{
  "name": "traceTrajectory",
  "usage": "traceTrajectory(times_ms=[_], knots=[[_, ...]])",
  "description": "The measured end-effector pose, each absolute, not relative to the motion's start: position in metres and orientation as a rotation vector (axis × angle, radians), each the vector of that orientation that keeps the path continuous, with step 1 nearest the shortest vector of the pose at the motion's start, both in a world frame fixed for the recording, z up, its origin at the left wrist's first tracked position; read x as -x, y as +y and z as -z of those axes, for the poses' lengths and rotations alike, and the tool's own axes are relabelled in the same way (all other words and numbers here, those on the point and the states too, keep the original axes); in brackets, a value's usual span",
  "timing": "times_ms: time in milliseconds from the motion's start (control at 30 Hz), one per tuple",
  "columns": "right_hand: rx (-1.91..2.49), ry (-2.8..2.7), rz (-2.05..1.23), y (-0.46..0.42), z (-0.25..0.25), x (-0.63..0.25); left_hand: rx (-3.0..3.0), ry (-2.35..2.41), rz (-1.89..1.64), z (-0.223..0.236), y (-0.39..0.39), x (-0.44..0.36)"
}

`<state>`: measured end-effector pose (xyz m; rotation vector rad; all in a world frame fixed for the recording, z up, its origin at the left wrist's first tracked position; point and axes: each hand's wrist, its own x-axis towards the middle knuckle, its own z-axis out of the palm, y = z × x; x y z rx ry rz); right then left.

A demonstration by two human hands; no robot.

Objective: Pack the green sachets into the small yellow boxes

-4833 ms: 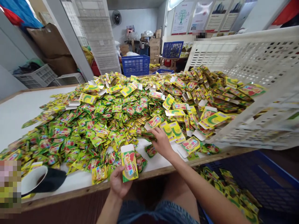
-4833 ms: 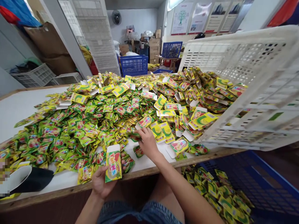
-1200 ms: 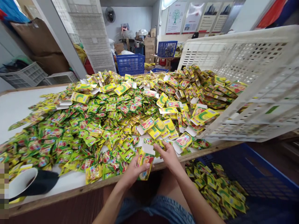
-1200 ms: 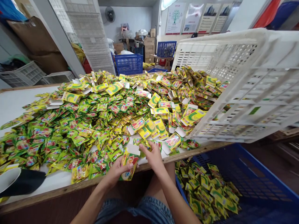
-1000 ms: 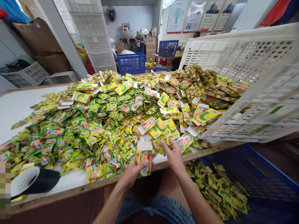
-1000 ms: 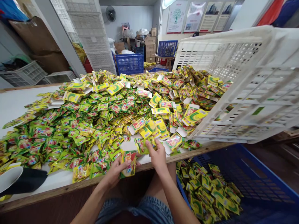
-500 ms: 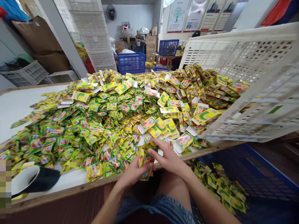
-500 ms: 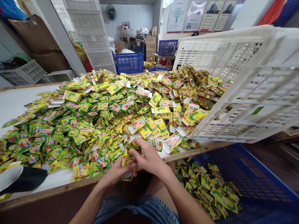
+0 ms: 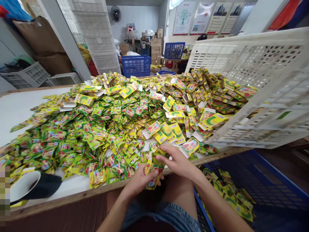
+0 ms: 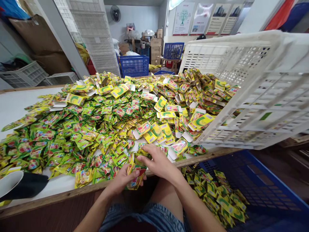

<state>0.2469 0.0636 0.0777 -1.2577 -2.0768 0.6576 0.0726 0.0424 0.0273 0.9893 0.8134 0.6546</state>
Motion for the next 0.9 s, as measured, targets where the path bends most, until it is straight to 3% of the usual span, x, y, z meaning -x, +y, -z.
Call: traceTrajectory(times_ms=[200, 333, 467, 700, 900], knots=[[1.249, -2.109, -0.682, 0.066, -0.077, -0.245, -0.991, 0.816, -0.651, -0.026, 0.044, -0.074], [1.284, -1.82, -0.803, 0.066, -0.078, -0.239, -0.981, 0.808, -0.708, -0.032, 0.049, -0.077], [1.359, -1.633, -0.703, 0.063, -0.072, -0.23, -0.955, 0.832, -0.791, -0.034, 0.052, -0.08], [1.306, -2.017, -0.523, 0.063, -0.071, -0.231, -0.929, 0.9, -0.8, -0.019, 0.05, -0.077], [1.165, -2.017, -0.746, 0.062, -0.066, -0.233, -1.046, 0.969, -1.013, -0.01, 0.064, -0.073]])
